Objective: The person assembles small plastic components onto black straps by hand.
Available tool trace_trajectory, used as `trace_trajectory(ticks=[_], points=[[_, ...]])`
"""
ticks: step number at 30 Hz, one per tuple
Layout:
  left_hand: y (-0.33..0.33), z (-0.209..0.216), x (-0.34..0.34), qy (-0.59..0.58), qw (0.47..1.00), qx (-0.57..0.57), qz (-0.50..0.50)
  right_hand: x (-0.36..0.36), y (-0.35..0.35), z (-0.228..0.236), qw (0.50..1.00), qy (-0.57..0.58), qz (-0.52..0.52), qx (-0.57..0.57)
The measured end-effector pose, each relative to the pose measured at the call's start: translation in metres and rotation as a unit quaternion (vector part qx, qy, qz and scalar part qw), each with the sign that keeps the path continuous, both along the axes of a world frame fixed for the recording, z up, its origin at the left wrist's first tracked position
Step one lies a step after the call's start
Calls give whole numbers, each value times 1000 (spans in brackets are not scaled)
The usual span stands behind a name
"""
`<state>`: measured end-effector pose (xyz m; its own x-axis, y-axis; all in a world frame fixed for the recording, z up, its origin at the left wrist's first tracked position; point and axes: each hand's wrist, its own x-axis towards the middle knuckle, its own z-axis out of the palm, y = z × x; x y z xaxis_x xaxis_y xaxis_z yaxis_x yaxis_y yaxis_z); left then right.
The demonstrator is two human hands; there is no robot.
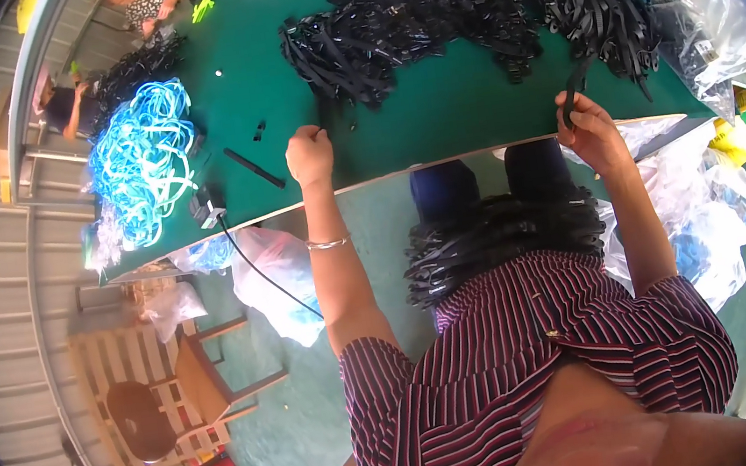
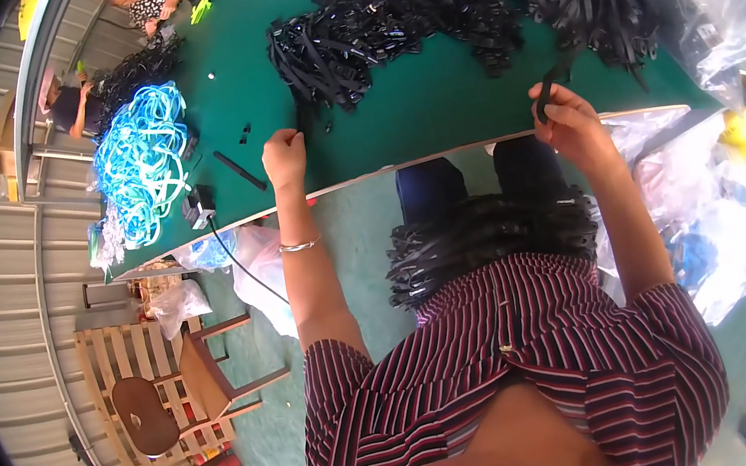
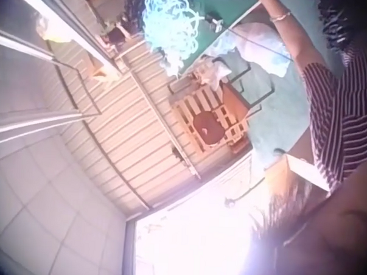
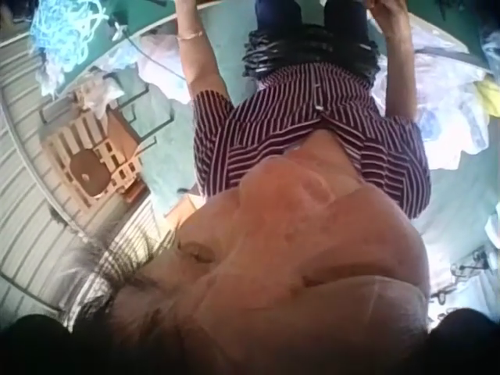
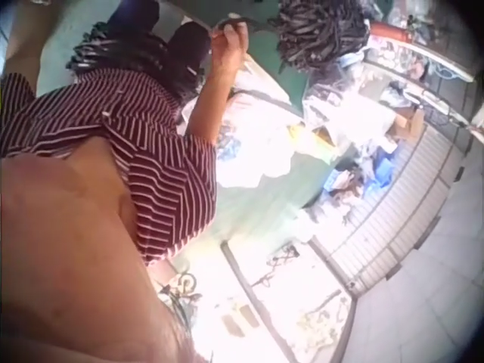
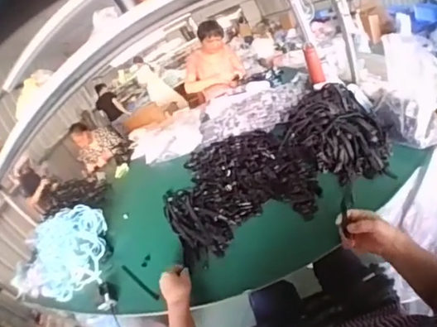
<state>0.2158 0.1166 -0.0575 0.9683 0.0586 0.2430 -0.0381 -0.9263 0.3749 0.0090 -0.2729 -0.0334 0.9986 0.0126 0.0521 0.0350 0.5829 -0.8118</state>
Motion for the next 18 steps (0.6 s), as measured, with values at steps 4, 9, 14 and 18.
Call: trace_trajectory(ticks=[4,9,14,18], points=[[3,8,-26,109,862,-494,-39,3,34,7,998,-20,60,21],[-52,21,-105,176,606,-761,-153,14,101,18,994,52,56,-82],[-106,6,-163,223,645,-710,-172,27,134,-15,974,11,37,-223],[-118,2,-178,234,647,-706,-170,28,129,-42,797,-238,-182,-524]])
